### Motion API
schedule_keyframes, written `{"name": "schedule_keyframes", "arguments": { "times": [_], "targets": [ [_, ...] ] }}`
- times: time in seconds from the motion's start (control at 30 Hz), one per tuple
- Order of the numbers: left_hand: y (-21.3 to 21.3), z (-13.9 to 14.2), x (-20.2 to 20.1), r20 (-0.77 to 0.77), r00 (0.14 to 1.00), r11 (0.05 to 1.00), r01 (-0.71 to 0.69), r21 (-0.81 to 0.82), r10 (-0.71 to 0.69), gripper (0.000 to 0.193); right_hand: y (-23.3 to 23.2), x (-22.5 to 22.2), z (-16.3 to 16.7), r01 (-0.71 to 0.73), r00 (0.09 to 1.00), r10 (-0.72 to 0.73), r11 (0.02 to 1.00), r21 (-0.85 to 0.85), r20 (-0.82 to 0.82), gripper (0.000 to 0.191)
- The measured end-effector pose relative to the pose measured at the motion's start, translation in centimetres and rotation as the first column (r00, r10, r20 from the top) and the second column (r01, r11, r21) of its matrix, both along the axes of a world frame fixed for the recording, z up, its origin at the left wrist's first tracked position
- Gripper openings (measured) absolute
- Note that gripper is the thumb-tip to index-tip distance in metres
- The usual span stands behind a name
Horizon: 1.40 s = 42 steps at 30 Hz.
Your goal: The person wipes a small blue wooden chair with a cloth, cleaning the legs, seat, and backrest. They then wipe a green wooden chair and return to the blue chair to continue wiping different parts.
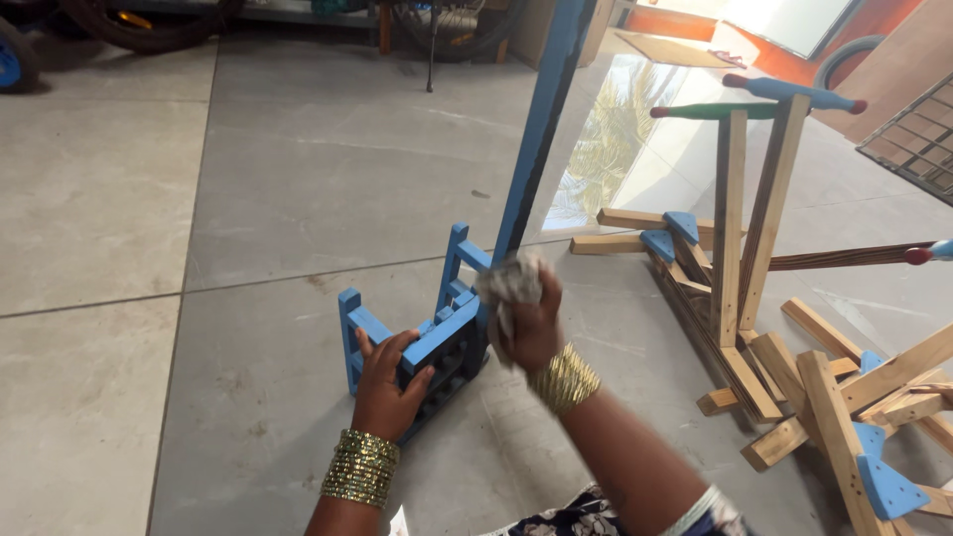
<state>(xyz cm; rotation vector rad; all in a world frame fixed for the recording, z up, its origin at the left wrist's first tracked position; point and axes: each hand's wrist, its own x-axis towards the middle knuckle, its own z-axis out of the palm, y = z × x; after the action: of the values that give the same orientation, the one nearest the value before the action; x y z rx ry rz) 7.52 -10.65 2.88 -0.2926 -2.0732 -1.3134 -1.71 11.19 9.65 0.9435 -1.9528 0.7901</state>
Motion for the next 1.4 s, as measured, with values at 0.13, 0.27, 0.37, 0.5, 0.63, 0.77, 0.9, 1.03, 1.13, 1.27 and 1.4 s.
{"name": "schedule_keyframes", "arguments": {
  "times": [0.13, 0.27, 0.37, 0.5, 0.63, 0.77, 0.9, 1.03, 1.13, 1.27, 1.4],
  "targets": [
    [0.4, 0.5, 0.1, 0.0, 1.0, 1.0, 0.003, -0.001, -0.003, 0.055, -1.3, -5.1, 15.7, 0.284, 0.685, -0.192, 0.959, 0.015, -0.703, 0.034],
    [0.5, 0.8, -0.2, 0.026, 1.0, 1.0, -0.005, -0.012, 0.005, 0.054, 0.7, -8.9, 28.3, 0.328, 0.666, -0.167, 0.941, 0.085, -0.727, 0.03],
    [0.5, 0.9, -0.3, 0.034, 0.999, 1.0, -0.008, -0.005, 0.008, 0.055, 2.7, -11.9, 32.3, 0.199, 0.975, -0.17, 0.956, 0.215, -0.146, 0.022],
    [0.4, 0.7, -0.2, 0.006, 1.0, 1.0, 0.001, 0.001, -0.001, 0.055, 4.6, -15.2, 32.7, 0.201, 0.977, -0.211, 0.836, 0.511, -0.04, 0.019],
    [0.3, 0.5, -0.6, -0.001, 1.0, 1.0, -0.014, 0.001, 0.014, 0.054, 4.8, -13.1, 28.7, 0.851, 0.425, -0.41, 0.485, 0.202, -0.807, 0.007],
    [0.5, 0.4, -1.2, 0.005, 1.0, 1.0, -0.023, 0.006, 0.023, 0.054, 0.6, -10.1, 26.6, -0.179, 0.959, 0.27, 0.812, -0.555, 0.086, 0.02],
    [1.0, -0.1, -1.5, 0.012, 1.0, 1.0, -0.018, -0.001, 0.018, 0.055, -3.0, -8.4, 22.4, 0.09, 0.958, -0.166, 0.947, -0.307, -0.232, 0.027],
    [1.1, -0.4, -1.4, -0.003, 1.0, 1.0, -0.026, -0.002, 0.026, 0.055, -2.2, -5.2, 11.4, 0.12, 0.952, -0.162, 0.978, -0.172, -0.26, 0.046],
    [1.0, -0.3, -1.3, -0.005, 1.0, 1.0, -0.03, 0.001, 0.03, 0.056, -1.6, -2.1, -0.2, 0.131, 0.988, -0.144, 0.973, -0.189, -0.054, 0.06],
    [1.0, -0.3, -1.5, -0.007, 1.0, 1.0, -0.019, -0.019, 0.019, 0.056, 0.1, 0.7, -11.3, 0.292, 0.933, -0.28, 0.956, -0.023, 0.227, 0.069],
    [1.0, -1.1, -1.9, 0.008, 1.0, 0.999, -0.006, -0.032, 0.006, 0.055, 3.3, 3.2, -15.2, 0.332, 0.88, -0.291, 0.942, -0.048, 0.375, 0.057]
  ]
}}
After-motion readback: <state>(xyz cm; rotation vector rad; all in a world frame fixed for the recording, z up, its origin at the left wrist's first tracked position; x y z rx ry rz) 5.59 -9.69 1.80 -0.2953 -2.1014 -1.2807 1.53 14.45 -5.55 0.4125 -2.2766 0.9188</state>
